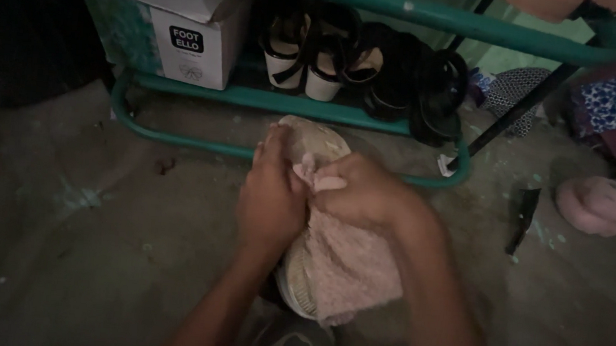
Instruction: The person wipes a pair of white sneakers with a pink cloth, cleaning the soles and uppers. They place the shoes back on a green metal shoe rack.
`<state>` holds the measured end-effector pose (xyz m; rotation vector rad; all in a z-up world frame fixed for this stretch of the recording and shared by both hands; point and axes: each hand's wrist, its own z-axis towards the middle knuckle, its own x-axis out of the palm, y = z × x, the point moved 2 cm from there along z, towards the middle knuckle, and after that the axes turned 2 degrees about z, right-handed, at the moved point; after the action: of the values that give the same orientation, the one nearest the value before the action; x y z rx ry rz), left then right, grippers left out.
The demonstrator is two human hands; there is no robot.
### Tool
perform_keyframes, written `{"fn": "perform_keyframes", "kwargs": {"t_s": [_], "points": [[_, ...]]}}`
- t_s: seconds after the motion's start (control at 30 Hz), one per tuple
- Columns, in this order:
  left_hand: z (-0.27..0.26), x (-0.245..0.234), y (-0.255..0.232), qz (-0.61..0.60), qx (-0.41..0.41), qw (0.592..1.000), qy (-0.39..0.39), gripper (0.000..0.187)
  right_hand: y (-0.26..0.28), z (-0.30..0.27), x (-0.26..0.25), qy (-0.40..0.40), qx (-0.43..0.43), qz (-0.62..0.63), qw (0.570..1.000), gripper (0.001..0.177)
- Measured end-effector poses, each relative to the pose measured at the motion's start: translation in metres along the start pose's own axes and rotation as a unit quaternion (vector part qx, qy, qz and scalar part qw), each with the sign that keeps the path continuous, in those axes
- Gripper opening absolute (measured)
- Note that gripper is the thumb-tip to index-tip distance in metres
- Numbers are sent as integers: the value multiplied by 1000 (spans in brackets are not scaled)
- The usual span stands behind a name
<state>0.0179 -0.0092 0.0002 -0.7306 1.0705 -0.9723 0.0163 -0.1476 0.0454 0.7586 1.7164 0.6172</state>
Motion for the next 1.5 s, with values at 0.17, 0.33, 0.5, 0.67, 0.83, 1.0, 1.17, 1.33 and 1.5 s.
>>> {"fn": "perform_keyframes", "kwargs": {"t_s": [0.17,0.33,0.5,0.67,0.83,1.0,1.17,1.33,1.5], "points": [[9,7,9,34,30,999,-25,59,2,7,-1,-106,34,-48,993,37],[19,9,13,42,2,999,-26,57,22,31,21,-327,-54,-79,940,35],[10,1,4,14,-1,1000,-15,54,14,20,20,-284,-59,-84,953,34],[3,-4,-2,1,21,999,-25,56,-9,7,12,-56,-104,69,991,36],[8,3,6,2,55,998,-36,57,-13,10,2,-43,-38,73,996,33],[16,3,6,-20,-36,999,-8,52,8,31,9,-222,-16,-11,975,38],[17,0,0,6,18,999,-35,57,17,28,18,-347,-62,-89,931,33],[8,-9,-3,-19,17,999,-29,55,9,11,6,-169,-59,-9,984,33],[9,-6,-1,-17,0,1000,-21,56,8,5,2,-37,50,-24,998,26]]}}
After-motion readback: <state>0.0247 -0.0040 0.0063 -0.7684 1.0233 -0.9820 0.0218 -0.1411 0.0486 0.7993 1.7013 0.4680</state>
